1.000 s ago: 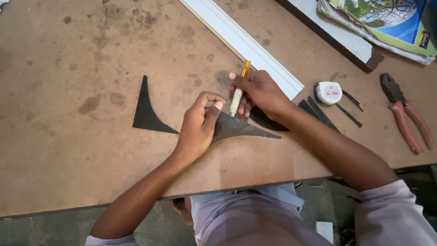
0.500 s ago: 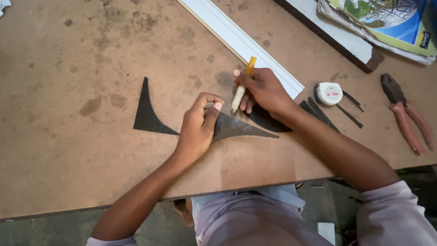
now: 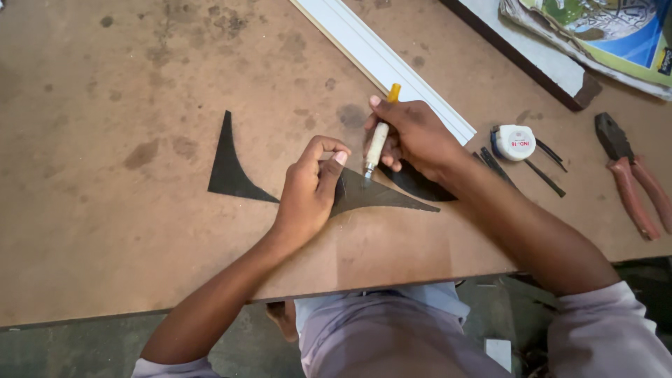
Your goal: The person cuts a black flexible sheet into curved shapes with a utility knife, holding the sheet flat on the workbench while cutting along curved lines. They trim the edges of each cut piece, set finished shapes aside with previously cut pieces, and continue cutting and trimming more shapes from the sheet.
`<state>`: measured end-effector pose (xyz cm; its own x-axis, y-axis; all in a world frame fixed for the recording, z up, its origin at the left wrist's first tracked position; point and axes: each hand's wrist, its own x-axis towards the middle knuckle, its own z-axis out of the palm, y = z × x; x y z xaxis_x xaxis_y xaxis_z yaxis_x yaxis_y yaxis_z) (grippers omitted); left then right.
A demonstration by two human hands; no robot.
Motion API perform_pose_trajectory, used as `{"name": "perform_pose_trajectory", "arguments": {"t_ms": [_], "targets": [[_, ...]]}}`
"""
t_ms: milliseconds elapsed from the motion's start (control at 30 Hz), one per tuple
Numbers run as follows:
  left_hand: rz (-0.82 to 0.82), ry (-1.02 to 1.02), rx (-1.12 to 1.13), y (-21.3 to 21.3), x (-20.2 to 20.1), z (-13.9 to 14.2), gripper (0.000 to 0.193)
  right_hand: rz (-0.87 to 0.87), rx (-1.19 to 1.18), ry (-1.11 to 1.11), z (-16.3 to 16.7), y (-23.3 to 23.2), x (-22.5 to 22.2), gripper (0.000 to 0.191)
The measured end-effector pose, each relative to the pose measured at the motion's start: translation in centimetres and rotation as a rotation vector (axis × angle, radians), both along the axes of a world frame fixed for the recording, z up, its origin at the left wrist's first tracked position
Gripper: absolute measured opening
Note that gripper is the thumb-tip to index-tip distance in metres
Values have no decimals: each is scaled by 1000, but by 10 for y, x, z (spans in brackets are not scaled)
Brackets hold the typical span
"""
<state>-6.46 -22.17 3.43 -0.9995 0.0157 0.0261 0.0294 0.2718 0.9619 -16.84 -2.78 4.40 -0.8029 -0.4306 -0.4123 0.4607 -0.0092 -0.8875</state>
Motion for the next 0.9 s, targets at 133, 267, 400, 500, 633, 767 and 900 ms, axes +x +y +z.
{"name": "perform_pose_trajectory", "arguments": {"t_ms": [133,267,400,500,633,767,900], "targets": [[12,17,-7,-2,-4,3,16,-25,174,130,1,-1,-1,43],[32,-4,-27,-4,-5,4,16,-7,258,214,4,-2,1,44],[16,-2,-30,-3,-3,4,16,30,360,227,5,-4,4,46],[9,-7,-13,-1,-3,4,17,8,101,-62,4,-4,4,43],[5,11,6,0,-3,4,17,10,140,73,2,-3,3,46],[23,-49,-14,0,-3,5,18,26,251,192,0,-4,3,46],[-4,-28,8,0,-2,6,18,32,92,41,-1,-4,5,42]]}}
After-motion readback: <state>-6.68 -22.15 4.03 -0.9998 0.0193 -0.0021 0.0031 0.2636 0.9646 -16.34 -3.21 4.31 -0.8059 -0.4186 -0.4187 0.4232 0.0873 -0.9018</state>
